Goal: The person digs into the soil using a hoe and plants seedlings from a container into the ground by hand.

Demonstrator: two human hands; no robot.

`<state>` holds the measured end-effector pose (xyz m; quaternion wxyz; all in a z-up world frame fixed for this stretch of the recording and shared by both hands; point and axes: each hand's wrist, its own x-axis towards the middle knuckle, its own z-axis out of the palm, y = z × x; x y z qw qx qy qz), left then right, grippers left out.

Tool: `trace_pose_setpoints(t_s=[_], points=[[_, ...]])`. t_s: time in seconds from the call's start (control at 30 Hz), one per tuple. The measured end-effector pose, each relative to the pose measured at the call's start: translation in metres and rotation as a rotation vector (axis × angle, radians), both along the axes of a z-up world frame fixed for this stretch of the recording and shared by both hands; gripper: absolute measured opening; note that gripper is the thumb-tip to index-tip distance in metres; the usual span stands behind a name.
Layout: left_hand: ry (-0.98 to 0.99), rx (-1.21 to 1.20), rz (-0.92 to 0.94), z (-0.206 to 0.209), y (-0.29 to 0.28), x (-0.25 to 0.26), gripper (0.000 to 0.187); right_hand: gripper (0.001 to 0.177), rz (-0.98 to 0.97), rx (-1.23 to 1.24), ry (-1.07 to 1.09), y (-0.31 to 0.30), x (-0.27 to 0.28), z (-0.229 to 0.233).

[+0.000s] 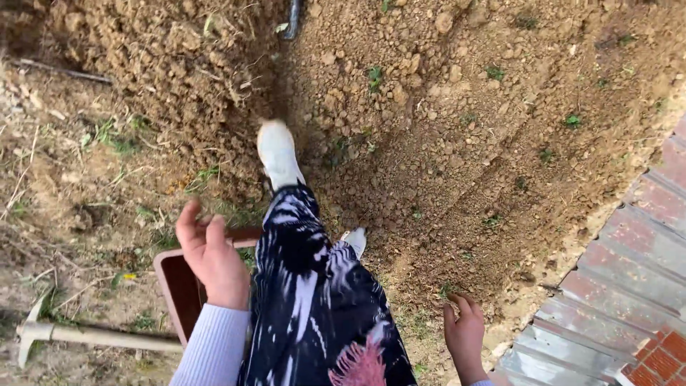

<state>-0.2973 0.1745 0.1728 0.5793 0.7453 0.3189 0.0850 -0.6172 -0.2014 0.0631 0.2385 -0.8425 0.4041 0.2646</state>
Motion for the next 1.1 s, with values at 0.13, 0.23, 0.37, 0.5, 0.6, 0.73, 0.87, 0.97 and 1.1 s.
trace_pose_setpoints(t_s=[0.13,0.23,0.37,0.5,0.6,0.73,0.87,0.97,1.1], points=[[-0.009,0.086,-0.058,0.012,0.009,-0.016,0.04,0.036,0.036,-0.002,-0.023,-0.001,-0.024,-0.016],[0.078,0.014,0.075,0.011,0.013,-0.03,0.041,0.034,0.004,-0.023,0.049,0.004,-0.019,-0.03],[0.204,0.103,0.052,-0.013,0.015,-0.062,0.04,0.031,0.158,-0.031,-0.014,0.005,-0.031,-0.063],[0.252,0.14,0.01,-0.06,0.024,-0.099,0.043,0.032,0.238,-0.013,-0.067,0.034,-0.004,-0.045],[0.314,0.15,0.059,-0.081,0.045,-0.142,0.041,0.033,0.277,0.075,0.002,0.065,0.031,-0.029],[0.356,0.227,0.084,-0.117,0.095,-0.2,0.037,0.039,0.466,0.172,-0.146,0.106,0.078,-0.047],[0.315,0.369,0.156,-0.152,0.163,-0.276,0.039,0.041,0.584,0.271,-0.094,0.171,0.126,-0.074],[0.463,0.47,0.165,-0.165,0.215,-0.321,0.033,0.042,0.574,0.341,0.019,0.214,0.134,-0.122],[0.609,0.556,0.181,-0.214,0.282,-0.374,0.025,0.043,0.532,0.401,0.125,0.266,0.126,-0.167]])
